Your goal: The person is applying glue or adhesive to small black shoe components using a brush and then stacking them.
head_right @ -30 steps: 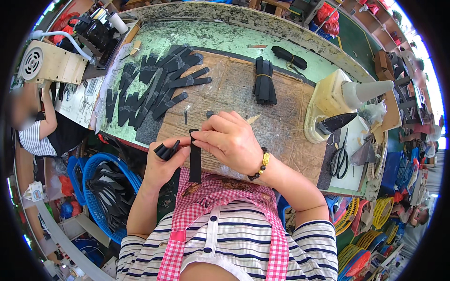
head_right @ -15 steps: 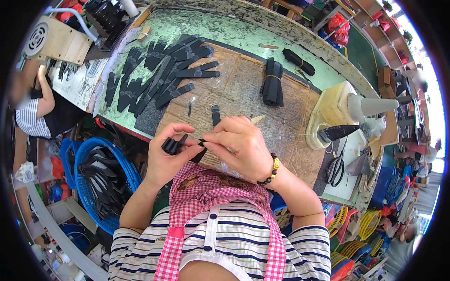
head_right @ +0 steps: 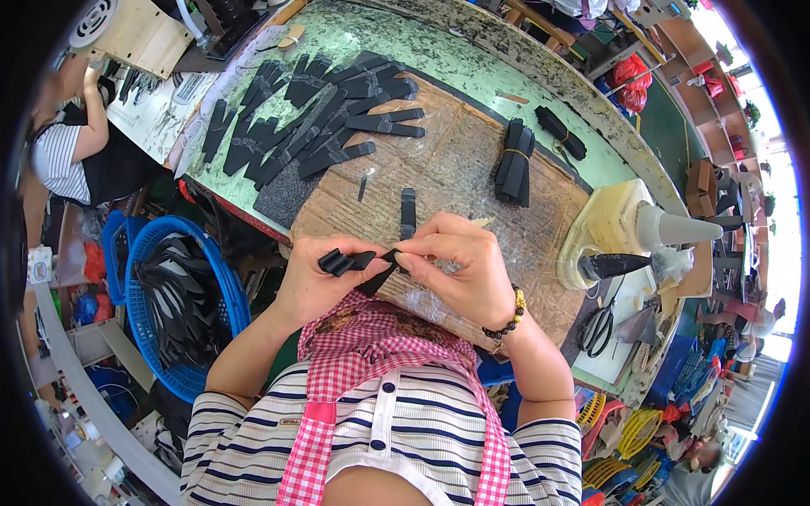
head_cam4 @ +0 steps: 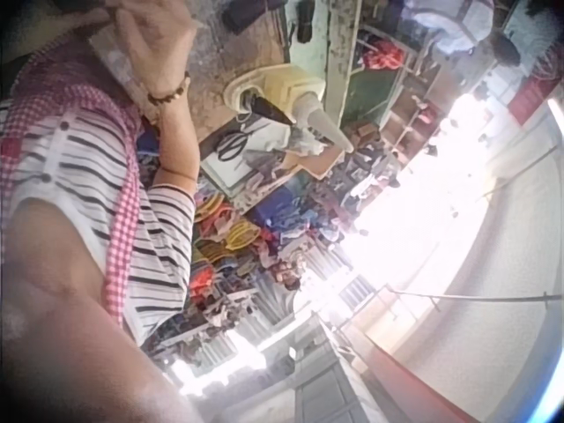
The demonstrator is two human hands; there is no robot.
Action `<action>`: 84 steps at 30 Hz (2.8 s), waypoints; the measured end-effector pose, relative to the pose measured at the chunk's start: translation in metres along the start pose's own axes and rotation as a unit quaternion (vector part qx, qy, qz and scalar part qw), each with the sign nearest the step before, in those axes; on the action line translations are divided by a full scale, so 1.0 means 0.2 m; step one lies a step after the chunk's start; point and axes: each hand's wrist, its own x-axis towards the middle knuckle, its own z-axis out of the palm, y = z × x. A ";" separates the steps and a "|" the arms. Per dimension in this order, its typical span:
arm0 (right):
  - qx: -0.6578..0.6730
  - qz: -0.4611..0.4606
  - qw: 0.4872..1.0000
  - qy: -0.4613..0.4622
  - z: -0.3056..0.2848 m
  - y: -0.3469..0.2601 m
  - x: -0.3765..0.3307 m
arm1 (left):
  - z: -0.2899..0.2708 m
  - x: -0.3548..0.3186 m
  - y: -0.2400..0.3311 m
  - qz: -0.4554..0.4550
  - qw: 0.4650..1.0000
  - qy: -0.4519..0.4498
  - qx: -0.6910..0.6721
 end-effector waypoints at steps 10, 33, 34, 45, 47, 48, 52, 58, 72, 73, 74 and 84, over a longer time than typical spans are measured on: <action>-0.004 -0.054 0.998 -0.043 0.04 0.02 -0.05 | -0.01 0.01 -0.02 -0.061 0.986 -0.156 -0.015; 0.174 0.225 0.958 -0.029 0.13 0.19 -0.02 | 0.07 0.07 -0.21 -0.124 0.946 0.046 -0.295; 0.174 0.227 0.958 -0.028 0.12 0.16 -0.02 | 0.07 0.07 -0.21 -0.111 0.942 0.042 -0.314; -0.100 -0.075 0.988 0.085 0.08 0.03 -0.01 | 0.05 0.02 -0.03 -0.054 0.983 0.041 -0.170; -0.089 -0.070 0.990 0.086 0.07 0.03 -0.02 | 0.05 0.01 -0.02 -0.023 0.987 0.031 -0.158; -0.086 -0.078 0.989 0.089 0.07 0.03 -0.02 | 0.05 0.01 -0.02 -0.023 0.987 0.031 -0.157; -0.072 -0.076 0.991 0.082 0.07 0.02 -0.02 | 0.06 0.00 -0.03 0.025 0.993 0.056 -0.100; 0.092 0.051 0.993 0.057 0.05 0.03 -0.04 | 0.07 -0.02 -0.04 0.009 0.995 0.057 -0.081; 0.138 0.089 0.986 0.025 0.04 0.03 -0.04 | 0.04 -0.02 -0.02 -0.011 0.999 0.040 -0.025; 0.113 0.080 0.990 0.027 0.04 0.03 -0.02 | 0.04 -0.01 -0.02 -0.017 0.999 0.035 -0.029; 0.088 0.070 0.993 0.031 0.04 0.02 -0.01 | 0.04 -0.01 -0.03 -0.023 0.999 0.030 -0.033; -0.013 -0.090 0.992 -0.088 0.12 0.02 0.07 | -0.05 0.03 -0.08 -0.123 0.955 -0.166 -0.214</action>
